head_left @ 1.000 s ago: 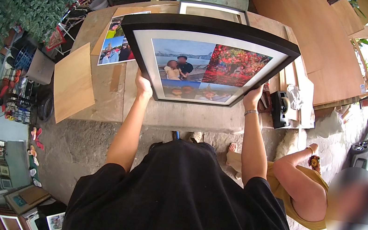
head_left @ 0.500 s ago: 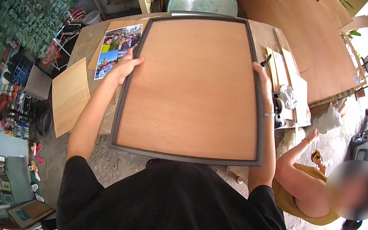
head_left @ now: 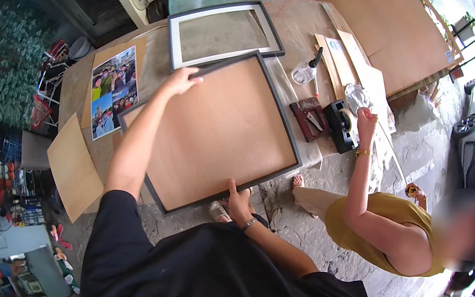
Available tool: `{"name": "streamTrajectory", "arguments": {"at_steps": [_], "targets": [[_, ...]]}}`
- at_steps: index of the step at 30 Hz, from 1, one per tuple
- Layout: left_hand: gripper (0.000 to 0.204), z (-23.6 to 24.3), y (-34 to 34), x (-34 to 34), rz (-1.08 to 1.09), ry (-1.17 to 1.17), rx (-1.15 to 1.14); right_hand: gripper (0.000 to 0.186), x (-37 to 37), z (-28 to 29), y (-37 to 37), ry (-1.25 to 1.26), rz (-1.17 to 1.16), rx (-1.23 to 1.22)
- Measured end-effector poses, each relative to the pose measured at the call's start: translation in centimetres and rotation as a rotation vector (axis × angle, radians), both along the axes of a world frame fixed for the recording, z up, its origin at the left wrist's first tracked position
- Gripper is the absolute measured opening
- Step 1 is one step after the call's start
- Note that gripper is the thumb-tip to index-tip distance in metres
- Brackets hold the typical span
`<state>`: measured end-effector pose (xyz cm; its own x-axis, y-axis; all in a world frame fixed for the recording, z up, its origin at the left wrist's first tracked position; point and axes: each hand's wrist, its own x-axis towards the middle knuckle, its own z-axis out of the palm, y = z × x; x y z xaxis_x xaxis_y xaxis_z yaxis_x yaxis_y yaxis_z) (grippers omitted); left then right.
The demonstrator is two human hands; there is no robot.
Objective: The person wipes a workbench surface, then places a photo collage onto a backing board and inserts it into a picture frame. They secure the frame using a stapler and then repeat the process with a second photo collage.
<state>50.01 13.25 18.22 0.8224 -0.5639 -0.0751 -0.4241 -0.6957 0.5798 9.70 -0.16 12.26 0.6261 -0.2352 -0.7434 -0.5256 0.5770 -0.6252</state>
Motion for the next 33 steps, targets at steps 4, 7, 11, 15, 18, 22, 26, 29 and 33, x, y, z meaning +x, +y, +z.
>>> {"name": "streamTrajectory", "arguments": {"at_steps": [4,7,11,15,18,22,26,29,33], "targets": [[0.031,-4.8,-4.9,-0.3,0.091,0.2,0.159,0.061,-0.1,-3.3,-2.6,0.151,0.016,0.169],[0.029,-6.9,-5.7,0.6,0.085,0.027,0.121,0.066,-0.9,-5.0,-4.8,0.042,-0.123,0.68],[0.037,-8.8,-7.0,1.2,0.21,-0.129,0.167,0.065,2.5,-5.1,-3.2,0.209,0.237,0.336],[0.037,-11.2,-4.9,0.8,0.303,-0.109,0.205,0.056,4.2,-1.3,-5.0,0.167,0.899,0.12],[0.045,-10.1,-6.6,-3.2,0.355,-0.21,0.154,0.041,5.6,1.6,-9.2,-0.154,1.166,-0.157],[0.036,-7.4,-4.7,-12.4,0.41,-0.511,-0.211,0.013,14.5,22.8,-17.5,-0.695,0.646,-0.71],[0.018,-5.9,-3.4,-22.9,0.391,-0.268,-0.225,0.02,14.3,37.4,-19.7,-0.981,0.365,-1.123],[0.015,-5.4,1.0,-27.7,0.452,-0.105,-0.293,0.022,13.8,41.7,-17.5,-0.999,0.827,-1.312],[0.018,-5.6,2.2,-29.9,0.421,0.037,-0.373,0.025,12.8,41.4,-14.6,-0.793,1.171,-1.383]]}}
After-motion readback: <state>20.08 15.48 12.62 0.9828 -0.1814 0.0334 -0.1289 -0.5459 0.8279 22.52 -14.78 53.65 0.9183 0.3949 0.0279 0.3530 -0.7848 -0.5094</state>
